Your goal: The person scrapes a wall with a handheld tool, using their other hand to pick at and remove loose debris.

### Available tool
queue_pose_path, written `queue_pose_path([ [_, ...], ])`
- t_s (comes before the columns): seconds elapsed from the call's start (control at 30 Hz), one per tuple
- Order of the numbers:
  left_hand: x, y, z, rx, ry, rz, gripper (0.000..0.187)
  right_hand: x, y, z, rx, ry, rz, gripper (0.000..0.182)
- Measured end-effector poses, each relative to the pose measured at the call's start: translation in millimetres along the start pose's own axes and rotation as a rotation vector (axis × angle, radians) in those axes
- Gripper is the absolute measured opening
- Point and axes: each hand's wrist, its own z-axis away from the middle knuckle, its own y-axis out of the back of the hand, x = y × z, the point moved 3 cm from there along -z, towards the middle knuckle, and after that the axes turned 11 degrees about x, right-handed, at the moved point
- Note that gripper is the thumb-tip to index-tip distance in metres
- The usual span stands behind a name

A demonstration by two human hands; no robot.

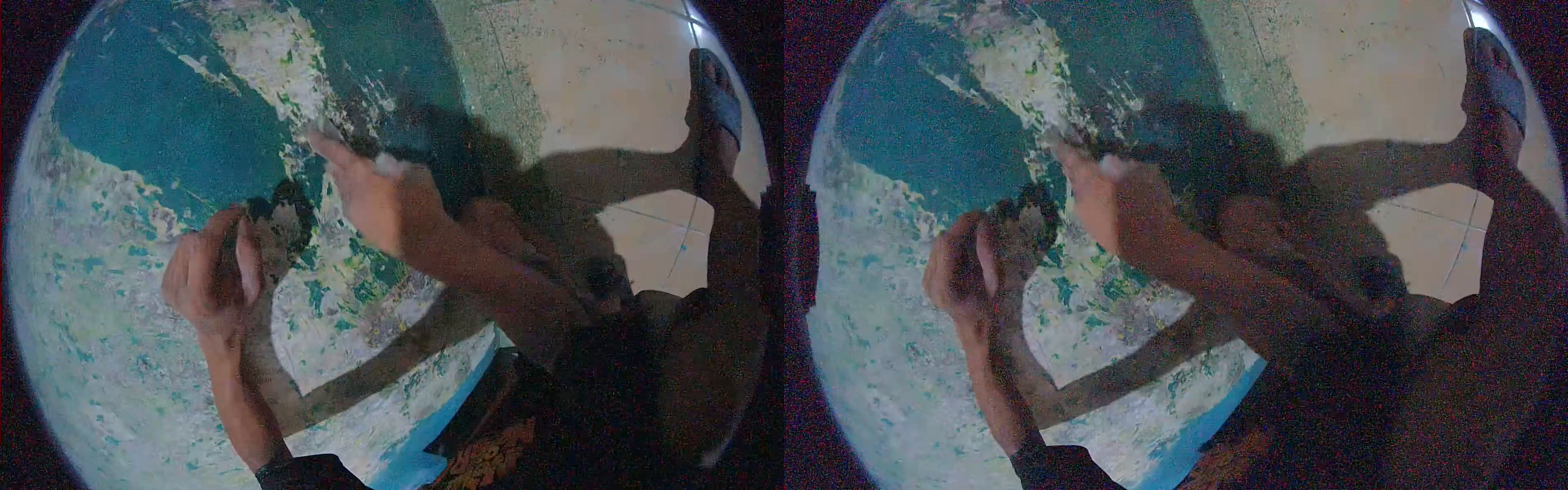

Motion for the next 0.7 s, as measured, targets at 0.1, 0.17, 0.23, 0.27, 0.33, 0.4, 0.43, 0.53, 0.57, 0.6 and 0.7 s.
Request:
queue_pose_path([
  [0.1,-4.3,-2.8,7.5,0.003,0.038,0.021,0.015,10.6,-2.3,-7.2,0.085,0.04,-0.103,0.043],
  [0.17,-2.7,-0.6,11.7,0.0,0.072,0.01,0.014,14.4,-16.1,2.8,0.088,0.03,-0.126,0.043],
  [0.23,1.9,0.0,5.8,-0.001,0.1,-0.002,0.013,5.7,-12.8,14.9,-0.086,-0.106,-0.109,0.043],
  [0.27,2.1,-0.6,5.0,0.02,0.12,-0.004,0.013,3.0,-10.9,20.3,-0.218,-0.214,-0.092,0.043],
  [0.33,2.8,-1.1,10.0,0.028,0.163,-0.002,0.012,7.7,-10.0,12.7,-0.139,-0.124,-0.107,0.045],
  [0.4,-0.7,-3.5,9.3,0.03,0.15,0.016,0.012,10.1,-13.9,19.7,-0.184,-0.165,-0.157,0.046],
  [0.43,-0.7,-1.6,11.6,0.032,0.152,0.022,0.012,5.0,-10.1,22.3,-0.269,-0.242,-0.197,0.046],
  [0.53,-0.4,-0.7,8.7,0.035,0.106,0.011,0.012,0.0,-15.4,41.1,-0.178,-0.141,-0.265,0.046],
  [0.57,-0.4,0.1,7.3,0.034,0.112,0.003,0.012,0.1,-19.8,39.3,-0.101,-0.068,-0.237,0.046],
  [0.6,0.4,0.4,7.1,0.028,0.118,-0.004,0.011,-0.6,-23.0,37.0,-0.022,0.003,-0.202,0.046],
  [0.7,7.9,-1.2,10.6,0.015,0.197,-0.026,0.011,-0.1,-30.0,5.4,0.1,0.102,-0.026,0.048],
])
